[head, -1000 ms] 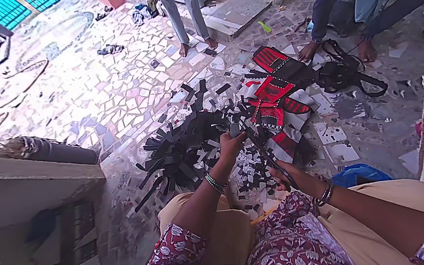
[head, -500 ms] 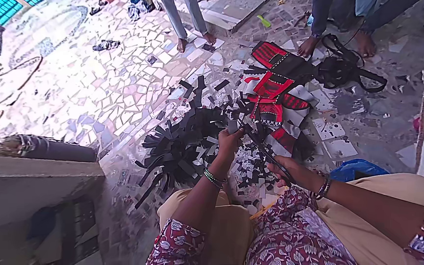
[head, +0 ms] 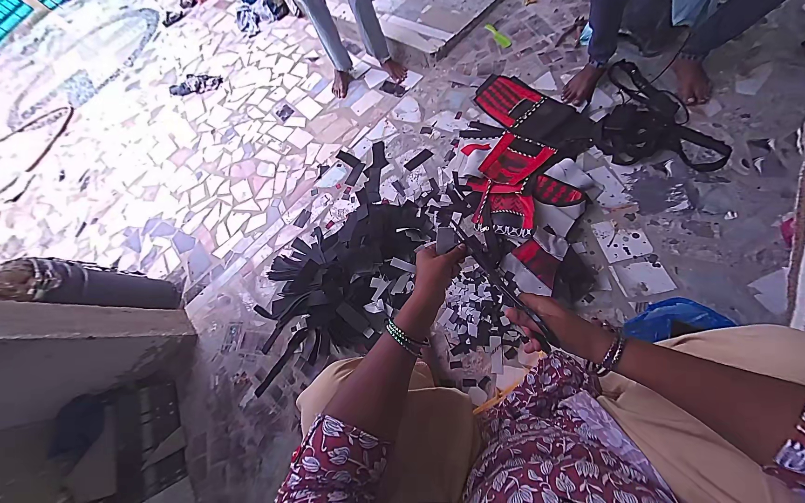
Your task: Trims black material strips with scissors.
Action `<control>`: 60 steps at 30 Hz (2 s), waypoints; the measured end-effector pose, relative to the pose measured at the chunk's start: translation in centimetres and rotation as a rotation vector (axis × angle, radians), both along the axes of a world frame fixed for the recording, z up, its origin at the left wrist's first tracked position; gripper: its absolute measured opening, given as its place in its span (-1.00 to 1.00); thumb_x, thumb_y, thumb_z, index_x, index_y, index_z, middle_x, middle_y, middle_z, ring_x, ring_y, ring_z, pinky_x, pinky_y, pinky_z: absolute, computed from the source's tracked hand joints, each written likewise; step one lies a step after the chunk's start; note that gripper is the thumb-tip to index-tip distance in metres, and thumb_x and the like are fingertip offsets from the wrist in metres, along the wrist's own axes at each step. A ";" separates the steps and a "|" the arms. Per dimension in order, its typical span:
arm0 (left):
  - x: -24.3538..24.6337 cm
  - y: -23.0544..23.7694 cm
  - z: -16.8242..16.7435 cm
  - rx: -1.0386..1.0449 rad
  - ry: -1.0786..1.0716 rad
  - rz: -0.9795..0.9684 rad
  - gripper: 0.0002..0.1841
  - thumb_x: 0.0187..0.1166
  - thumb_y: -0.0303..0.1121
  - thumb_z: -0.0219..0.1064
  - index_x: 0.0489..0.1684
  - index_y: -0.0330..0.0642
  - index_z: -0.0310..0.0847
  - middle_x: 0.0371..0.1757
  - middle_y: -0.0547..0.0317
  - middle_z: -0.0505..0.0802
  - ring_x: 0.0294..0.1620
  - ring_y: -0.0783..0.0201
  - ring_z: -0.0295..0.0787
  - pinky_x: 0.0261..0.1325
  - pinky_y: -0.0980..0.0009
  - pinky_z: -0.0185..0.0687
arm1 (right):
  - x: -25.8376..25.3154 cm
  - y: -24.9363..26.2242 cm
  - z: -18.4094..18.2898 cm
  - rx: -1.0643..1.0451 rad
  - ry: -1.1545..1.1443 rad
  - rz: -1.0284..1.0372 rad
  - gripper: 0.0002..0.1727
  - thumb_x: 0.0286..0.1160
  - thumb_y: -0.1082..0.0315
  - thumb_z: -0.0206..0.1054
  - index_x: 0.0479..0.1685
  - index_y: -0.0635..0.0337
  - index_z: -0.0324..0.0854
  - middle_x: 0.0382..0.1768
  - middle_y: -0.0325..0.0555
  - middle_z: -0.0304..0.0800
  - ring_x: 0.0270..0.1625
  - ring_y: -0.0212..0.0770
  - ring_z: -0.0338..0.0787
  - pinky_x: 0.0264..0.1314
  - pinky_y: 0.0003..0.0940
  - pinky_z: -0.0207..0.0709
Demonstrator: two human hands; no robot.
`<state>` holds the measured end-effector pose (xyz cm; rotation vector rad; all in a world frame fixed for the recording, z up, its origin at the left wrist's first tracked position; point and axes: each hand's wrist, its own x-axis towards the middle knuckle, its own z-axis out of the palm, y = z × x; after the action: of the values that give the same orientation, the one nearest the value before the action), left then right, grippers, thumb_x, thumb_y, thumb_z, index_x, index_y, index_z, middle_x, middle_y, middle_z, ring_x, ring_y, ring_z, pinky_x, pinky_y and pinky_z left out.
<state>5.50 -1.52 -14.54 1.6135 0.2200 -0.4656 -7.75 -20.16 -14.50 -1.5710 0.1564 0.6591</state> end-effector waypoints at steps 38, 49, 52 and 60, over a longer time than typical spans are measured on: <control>-0.1 0.1 0.3 -0.022 0.052 -0.001 -0.87 0.67 -0.42 0.36 -0.18 -0.34 0.63 -0.58 0.17 0.73 -0.75 0.49 0.50 -0.68 0.62 0.41 | 0.1 0.1 -0.1 0.028 -0.014 -0.047 -0.55 0.70 -0.13 0.20 -0.14 0.13 0.40 -0.58 -0.39 0.44 -0.61 -0.45 0.61 -0.35 -0.48 0.71; -0.5 -0.4 0.4 -0.010 0.017 -0.031 -0.89 0.66 -0.44 0.37 -0.18 -0.34 0.65 -0.55 0.16 0.77 -0.74 0.51 0.49 -0.67 0.64 0.36 | 0.2 -0.1 -0.2 0.032 -0.003 -0.032 -0.55 0.72 -0.13 0.17 -0.07 0.14 0.39 -0.51 -0.38 0.42 -0.54 -0.47 0.59 -0.26 -0.49 0.69; -0.4 -0.3 0.2 -0.001 0.014 -0.036 -0.87 0.67 -0.43 0.36 -0.21 -0.34 0.65 -0.56 0.15 0.78 -0.75 0.51 0.47 -0.69 0.64 0.32 | 0.3 -0.1 -0.1 0.044 0.021 -0.050 -0.56 0.72 -0.13 0.17 -0.12 0.11 0.38 -0.56 -0.40 0.42 -0.58 -0.46 0.60 -0.30 -0.49 0.70; -0.4 -0.1 0.3 0.003 0.004 -0.034 -0.87 0.67 -0.43 0.36 -0.21 -0.33 0.65 -0.57 0.17 0.77 -0.75 0.53 0.47 -0.68 0.64 0.34 | 0.3 0.0 0.3 0.071 0.009 -0.075 -0.57 0.70 -0.12 0.18 -0.20 0.09 0.39 -0.62 -0.42 0.43 -0.64 -0.45 0.60 -0.38 -0.48 0.72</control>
<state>5.14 -1.66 -14.22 1.6211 0.1962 -0.4953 -7.46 -20.16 -14.21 -1.4875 0.1957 0.6071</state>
